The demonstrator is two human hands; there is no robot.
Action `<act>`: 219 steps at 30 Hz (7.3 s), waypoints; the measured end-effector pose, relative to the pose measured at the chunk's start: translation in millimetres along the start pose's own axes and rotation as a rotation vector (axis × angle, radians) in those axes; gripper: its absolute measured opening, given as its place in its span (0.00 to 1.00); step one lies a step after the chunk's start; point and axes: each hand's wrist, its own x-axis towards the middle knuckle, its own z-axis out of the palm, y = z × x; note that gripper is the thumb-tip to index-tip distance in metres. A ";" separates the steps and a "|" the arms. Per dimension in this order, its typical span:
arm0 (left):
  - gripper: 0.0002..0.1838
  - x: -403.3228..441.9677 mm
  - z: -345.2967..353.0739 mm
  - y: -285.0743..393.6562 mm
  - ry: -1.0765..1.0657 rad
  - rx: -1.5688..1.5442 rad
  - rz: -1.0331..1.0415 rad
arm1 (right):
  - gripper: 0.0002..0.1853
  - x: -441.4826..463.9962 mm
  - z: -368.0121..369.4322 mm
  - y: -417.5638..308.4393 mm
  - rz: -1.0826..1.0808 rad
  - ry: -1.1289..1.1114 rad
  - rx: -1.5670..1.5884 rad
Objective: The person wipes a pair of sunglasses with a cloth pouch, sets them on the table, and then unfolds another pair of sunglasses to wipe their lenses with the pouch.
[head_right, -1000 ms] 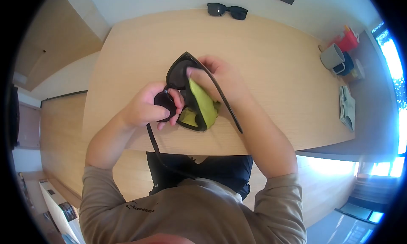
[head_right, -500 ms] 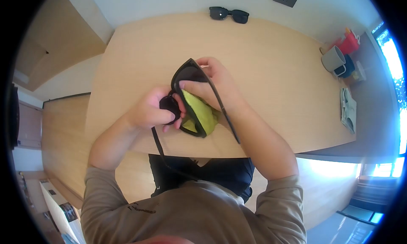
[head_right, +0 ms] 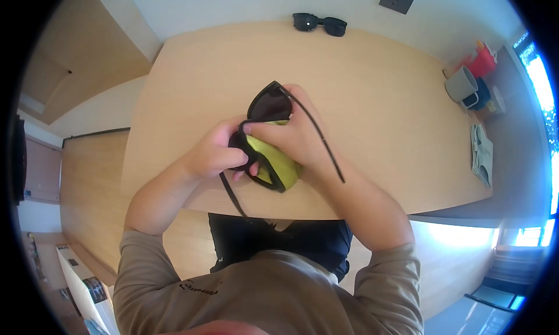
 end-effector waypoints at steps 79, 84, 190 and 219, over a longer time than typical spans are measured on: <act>0.48 13.9 -2.9 -25.2 0.093 -0.685 0.346 | 0.21 0.1 28.6 18.0 -0.081 -0.020 -0.072; 0.46 33.3 -0.1 -26.4 0.167 -0.554 0.441 | 0.21 0.7 12.8 15.8 -0.203 -0.120 -0.300; 0.38 44.5 -6.5 -23.2 0.198 -0.571 0.332 | 0.25 10.1 -11.0 8.3 -0.193 -0.249 -0.326; 0.28 47.0 -20.1 -19.8 0.568 -0.796 0.496 | 0.17 -0.3 -4.9 14.2 0.250 -0.349 0.668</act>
